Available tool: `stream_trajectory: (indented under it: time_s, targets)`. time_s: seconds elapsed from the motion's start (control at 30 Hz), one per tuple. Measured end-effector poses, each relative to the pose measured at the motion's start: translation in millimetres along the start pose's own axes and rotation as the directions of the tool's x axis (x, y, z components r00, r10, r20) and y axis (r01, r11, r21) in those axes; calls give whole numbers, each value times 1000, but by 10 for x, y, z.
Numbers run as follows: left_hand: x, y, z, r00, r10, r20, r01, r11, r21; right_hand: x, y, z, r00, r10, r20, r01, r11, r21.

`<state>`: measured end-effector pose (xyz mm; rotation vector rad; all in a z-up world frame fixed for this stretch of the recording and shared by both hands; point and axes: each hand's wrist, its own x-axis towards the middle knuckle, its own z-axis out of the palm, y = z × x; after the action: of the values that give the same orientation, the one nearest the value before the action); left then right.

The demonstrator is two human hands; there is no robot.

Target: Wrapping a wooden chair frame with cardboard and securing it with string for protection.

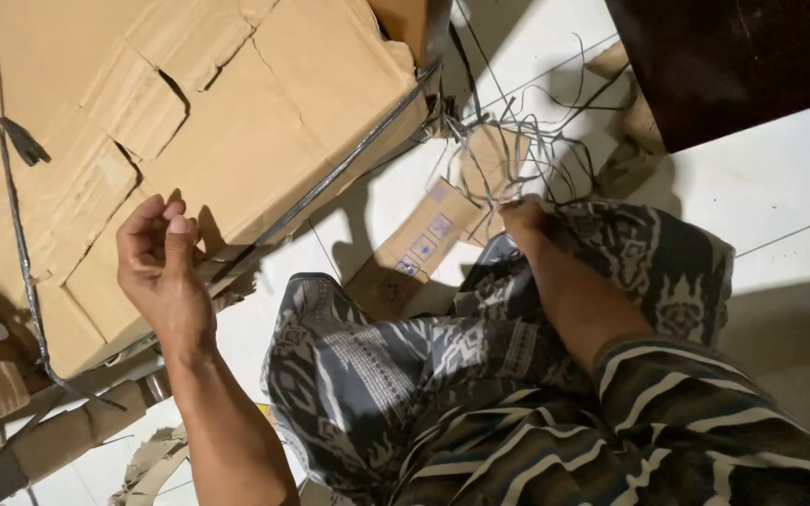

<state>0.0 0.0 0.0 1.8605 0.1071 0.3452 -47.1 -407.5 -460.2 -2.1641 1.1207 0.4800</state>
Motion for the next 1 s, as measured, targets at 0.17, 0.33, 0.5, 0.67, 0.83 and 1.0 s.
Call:
stream_trajectory:
  time_s: [0.17,0.33,0.5,0.67,0.83,1.0]
  targets:
    - [-88,198,148,998,57,-27,-54,996,72,-35,-312,110,974,-119,-191,146,980,134]
    - [-149,43,181,993,110,-28,-103,977,184,-781,-1272,-637,975,192,-109,-97,818,567]
    - [-96,-56,176,986,167,-23,-157,960,233,-1851,-2328,-1956,886,-421,-195,387,437,812]
    - [-113,12,200,980,198,-28,-185,950,250,-1637,-2741,-1592,855,-494,-156,403,445,800]
    - [-73,-104,199,982,186,18,-184,939,292,-1751,-2742,-1705,862,-495,-110,354,432,829]
    - [-65,154,607,958,287,-1,-271,904,332,-2027,-2661,-1935,848,-507,-152,395,415,820]
